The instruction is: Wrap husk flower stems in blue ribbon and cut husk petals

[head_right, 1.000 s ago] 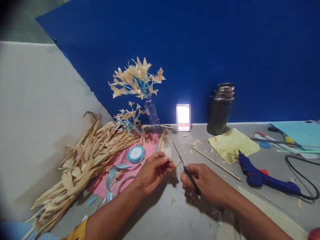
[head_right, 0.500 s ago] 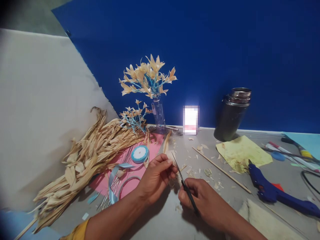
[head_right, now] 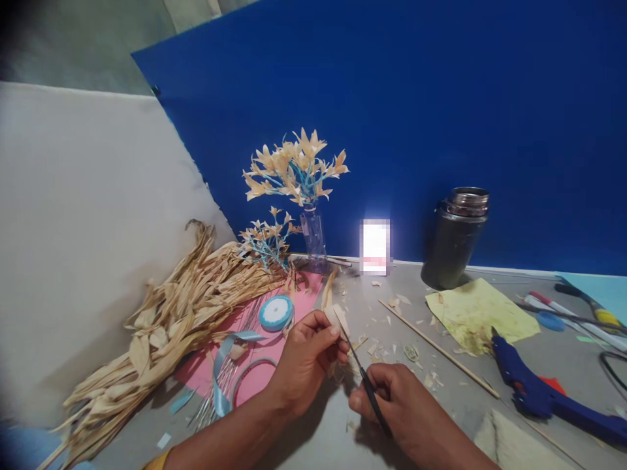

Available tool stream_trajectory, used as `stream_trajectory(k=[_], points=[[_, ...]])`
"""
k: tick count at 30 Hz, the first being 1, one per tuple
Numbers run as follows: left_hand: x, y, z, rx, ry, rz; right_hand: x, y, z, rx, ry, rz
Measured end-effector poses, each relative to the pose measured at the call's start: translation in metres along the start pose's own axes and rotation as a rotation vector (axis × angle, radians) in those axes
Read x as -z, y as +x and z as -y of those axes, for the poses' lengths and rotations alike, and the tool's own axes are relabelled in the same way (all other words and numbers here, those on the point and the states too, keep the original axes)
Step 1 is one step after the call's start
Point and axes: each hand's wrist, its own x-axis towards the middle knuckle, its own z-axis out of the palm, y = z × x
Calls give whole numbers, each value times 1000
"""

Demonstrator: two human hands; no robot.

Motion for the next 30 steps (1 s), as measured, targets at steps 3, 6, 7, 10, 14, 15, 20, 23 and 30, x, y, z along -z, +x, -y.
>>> stream_trajectory(k=[3, 6, 7, 10, 14, 15, 20, 23, 30], points=[[1, 0, -2, -31, 25, 13, -2, 0, -1, -26, 71, 12], [1, 0, -3, -38, 45, 8, -5, -1, -2, -35, 120, 13], [1, 0, -4, -37, 53, 3, -6, -1, -2, -41, 121, 10], [2, 0, -4, -38, 92, -6, -6, -1, -1, -45, 107, 12], [2, 0, -2, -14, 148, 16, -5, -2, 2, -42, 110, 12], [2, -1, -2, -8, 153, 20, -5, -2, 3, -44, 116, 13], [2, -1, -1, -14, 145, 22, -6, -2, 4, -93, 117, 31], [3, -1, 0, -15, 139, 22, -6, -2, 3, -180, 116, 43], [4, 0, 0, 8, 128, 21, -5, -5, 5, -153, 151, 75]])
